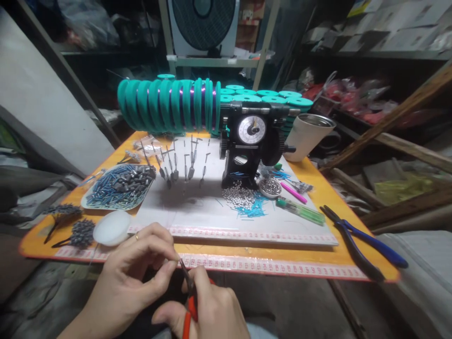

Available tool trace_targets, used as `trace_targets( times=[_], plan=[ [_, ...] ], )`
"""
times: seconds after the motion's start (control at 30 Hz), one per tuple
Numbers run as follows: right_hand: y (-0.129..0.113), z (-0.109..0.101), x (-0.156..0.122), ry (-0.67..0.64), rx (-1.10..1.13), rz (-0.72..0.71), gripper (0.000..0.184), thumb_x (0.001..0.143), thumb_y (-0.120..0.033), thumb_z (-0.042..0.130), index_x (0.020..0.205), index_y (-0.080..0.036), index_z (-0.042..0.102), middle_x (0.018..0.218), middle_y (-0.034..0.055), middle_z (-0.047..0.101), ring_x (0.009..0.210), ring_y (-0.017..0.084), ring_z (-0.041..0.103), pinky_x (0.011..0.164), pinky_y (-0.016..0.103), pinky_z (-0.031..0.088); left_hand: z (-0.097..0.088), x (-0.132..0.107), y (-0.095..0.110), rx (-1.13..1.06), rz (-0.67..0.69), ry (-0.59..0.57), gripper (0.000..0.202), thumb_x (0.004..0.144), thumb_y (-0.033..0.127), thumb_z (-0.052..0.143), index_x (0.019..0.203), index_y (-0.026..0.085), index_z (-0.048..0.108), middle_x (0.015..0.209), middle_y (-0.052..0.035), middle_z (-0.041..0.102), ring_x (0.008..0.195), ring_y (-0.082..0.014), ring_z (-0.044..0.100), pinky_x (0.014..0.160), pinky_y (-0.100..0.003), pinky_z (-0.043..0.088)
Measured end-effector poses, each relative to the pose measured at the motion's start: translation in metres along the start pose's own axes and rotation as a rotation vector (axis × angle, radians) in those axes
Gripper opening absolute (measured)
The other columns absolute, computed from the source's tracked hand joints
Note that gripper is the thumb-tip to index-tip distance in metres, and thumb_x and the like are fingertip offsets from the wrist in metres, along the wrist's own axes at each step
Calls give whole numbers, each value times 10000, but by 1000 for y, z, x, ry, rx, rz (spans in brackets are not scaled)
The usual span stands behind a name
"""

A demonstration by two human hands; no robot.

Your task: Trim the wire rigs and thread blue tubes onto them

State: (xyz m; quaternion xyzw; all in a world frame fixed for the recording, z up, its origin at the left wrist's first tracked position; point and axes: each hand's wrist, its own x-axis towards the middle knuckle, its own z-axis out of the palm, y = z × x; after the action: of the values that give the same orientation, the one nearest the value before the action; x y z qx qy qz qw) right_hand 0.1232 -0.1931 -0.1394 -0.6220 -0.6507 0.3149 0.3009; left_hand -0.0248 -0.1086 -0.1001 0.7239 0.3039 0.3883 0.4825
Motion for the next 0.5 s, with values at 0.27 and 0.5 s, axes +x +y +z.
trace_targets(
  times=[0.27, 0.5],
  plan=[
    [-3, -3, 0, -71, 74, 41, 638, 859, -763, 357, 999, -171, 550, 571, -44, 532, 443, 111, 466, 441, 208, 331, -2, 1, -1, 2, -23, 10, 142, 858, 100, 601, 841, 229, 658, 853, -7, 540, 714, -124, 549, 572, -207, 476],
    [-9, -8, 2, -106, 189, 37, 454, 898, -659, 439, 869, -211, 511, 618, -68, 449, 486, 79, 388, 475, 206, 288, -5, -1, 1, 66, 19, -15, 164, 849, 91, 598, 843, 241, 664, 854, 0, 551, 734, -125, 565, 586, -208, 478]
  ],
)
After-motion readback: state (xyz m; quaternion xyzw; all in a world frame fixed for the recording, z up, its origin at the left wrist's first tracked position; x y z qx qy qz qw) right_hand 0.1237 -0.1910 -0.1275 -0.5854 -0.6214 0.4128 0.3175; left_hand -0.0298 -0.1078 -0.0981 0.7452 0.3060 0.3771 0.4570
